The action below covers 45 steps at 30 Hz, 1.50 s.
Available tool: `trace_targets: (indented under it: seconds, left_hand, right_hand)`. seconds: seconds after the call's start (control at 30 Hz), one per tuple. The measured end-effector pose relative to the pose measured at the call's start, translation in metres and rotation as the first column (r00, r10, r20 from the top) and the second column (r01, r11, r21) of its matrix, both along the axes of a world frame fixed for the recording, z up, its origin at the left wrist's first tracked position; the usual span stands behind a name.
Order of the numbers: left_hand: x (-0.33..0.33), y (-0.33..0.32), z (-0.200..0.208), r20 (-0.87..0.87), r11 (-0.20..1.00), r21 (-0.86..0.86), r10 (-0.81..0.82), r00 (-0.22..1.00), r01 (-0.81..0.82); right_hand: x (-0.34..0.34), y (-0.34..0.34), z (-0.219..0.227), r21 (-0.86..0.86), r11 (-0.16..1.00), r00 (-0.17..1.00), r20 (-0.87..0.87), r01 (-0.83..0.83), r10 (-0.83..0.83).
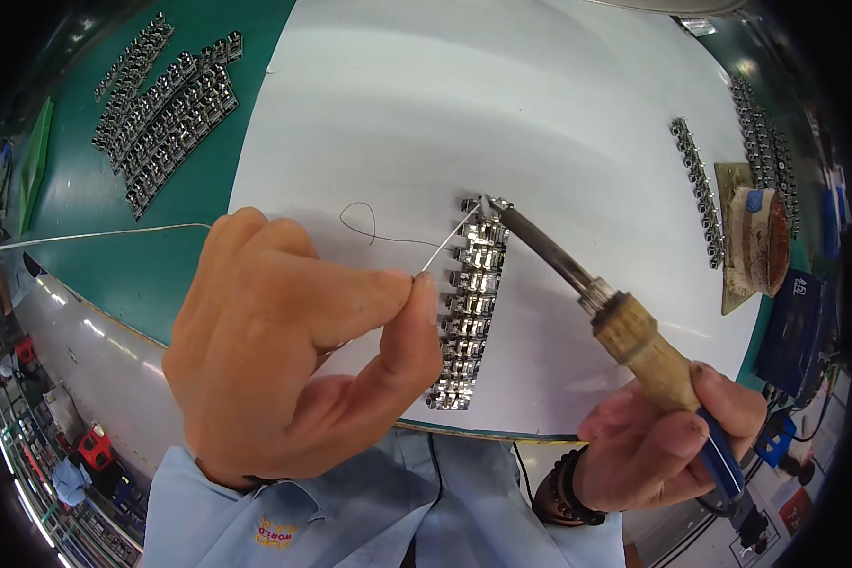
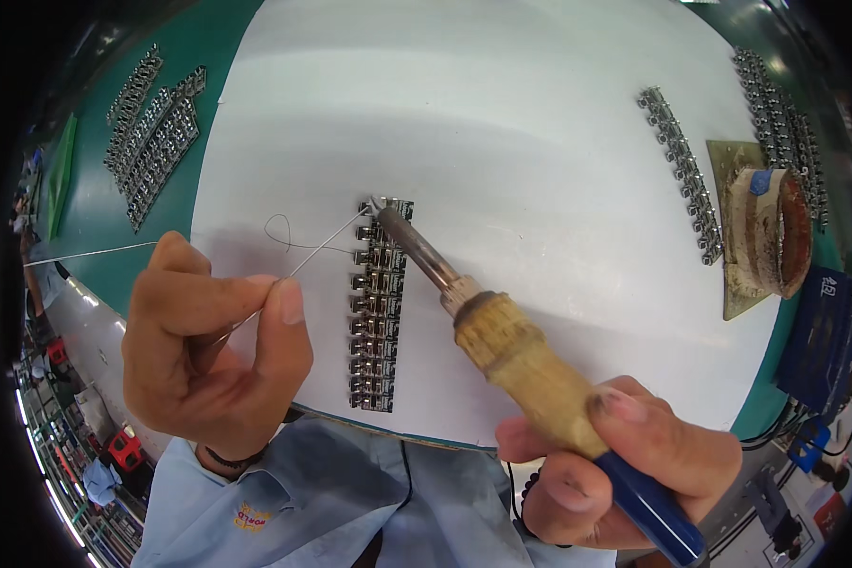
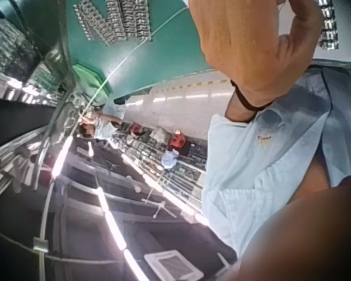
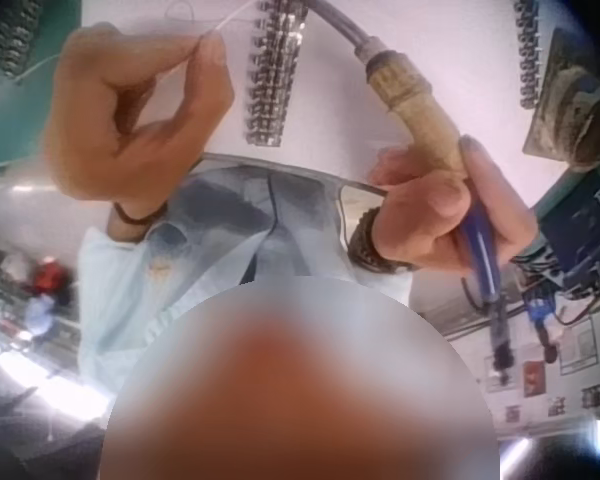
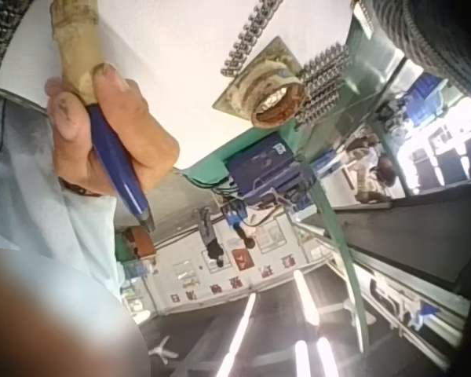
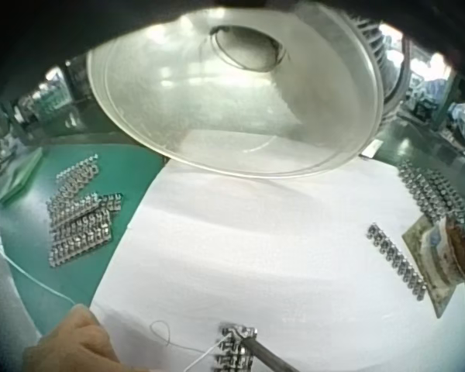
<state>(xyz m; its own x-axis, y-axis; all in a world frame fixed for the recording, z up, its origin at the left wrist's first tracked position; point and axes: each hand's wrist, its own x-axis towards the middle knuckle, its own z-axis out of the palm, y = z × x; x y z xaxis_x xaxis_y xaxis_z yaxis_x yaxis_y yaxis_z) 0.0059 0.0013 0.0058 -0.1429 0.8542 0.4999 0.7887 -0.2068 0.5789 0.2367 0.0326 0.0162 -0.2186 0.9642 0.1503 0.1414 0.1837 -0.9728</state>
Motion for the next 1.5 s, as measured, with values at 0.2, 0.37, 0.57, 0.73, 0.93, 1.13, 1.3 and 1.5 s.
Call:
trace_targets:
  seconds: [0.2,0.37,0.57,0.73,0.93,1.13,1.3,1.5]
  left_hand:
    - [-0.001,0.0,0.0,-0.018,1.0,0.011,-0.026,0.999,0.026]
    - [0.0,0.001,-0.003,-0.015,0.999,0.021,-0.024,1.0,0.024]
    - [0.0,0.001,-0.002,-0.014,0.999,0.026,-0.018,1.0,0.019]
    - [-0.001,0.001,-0.001,-0.033,1.0,0.012,-0.024,0.999,0.024]
    - [-0.004,0.001,-0.004,-0.068,0.998,0.033,-0.047,0.997,0.049]
    - [-0.005,0.001,-0.003,-0.067,0.998,0.034,-0.055,0.996,0.057]
    - [-0.004,0.003,-0.002,-0.065,0.997,0.043,-0.06,0.996,0.062]
    - [-0.005,0.003,-0.001,-0.065,0.999,0.009,-0.048,0.997,0.049]
  right_hand:
    - [-0.002,0.0,-0.004,0.086,0.996,0.999,-0.001,0.04,-0.04]
    - [-0.003,0.001,-0.006,0.13,0.99,0.998,0.004,0.056,-0.057]
    - [-0.004,0.002,-0.01,0.197,0.978,0.997,0.004,0.071,-0.073]
    - [-0.004,0.0,-0.013,0.299,0.952,0.998,-0.012,0.07,-0.07]
    - [-0.004,-0.002,-0.015,0.497,0.867,0.999,-0.007,0.037,-0.039]
    - [0.017,0.034,0.006,0.451,0.883,0.97,0.24,-0.131,0.021]
    - [0.031,0.078,0.024,0.042,0.956,0.948,-0.123,-0.292,0.295]
    - [0.02,0.085,0.004,0.128,0.97,0.968,-0.121,-0.204,0.22]
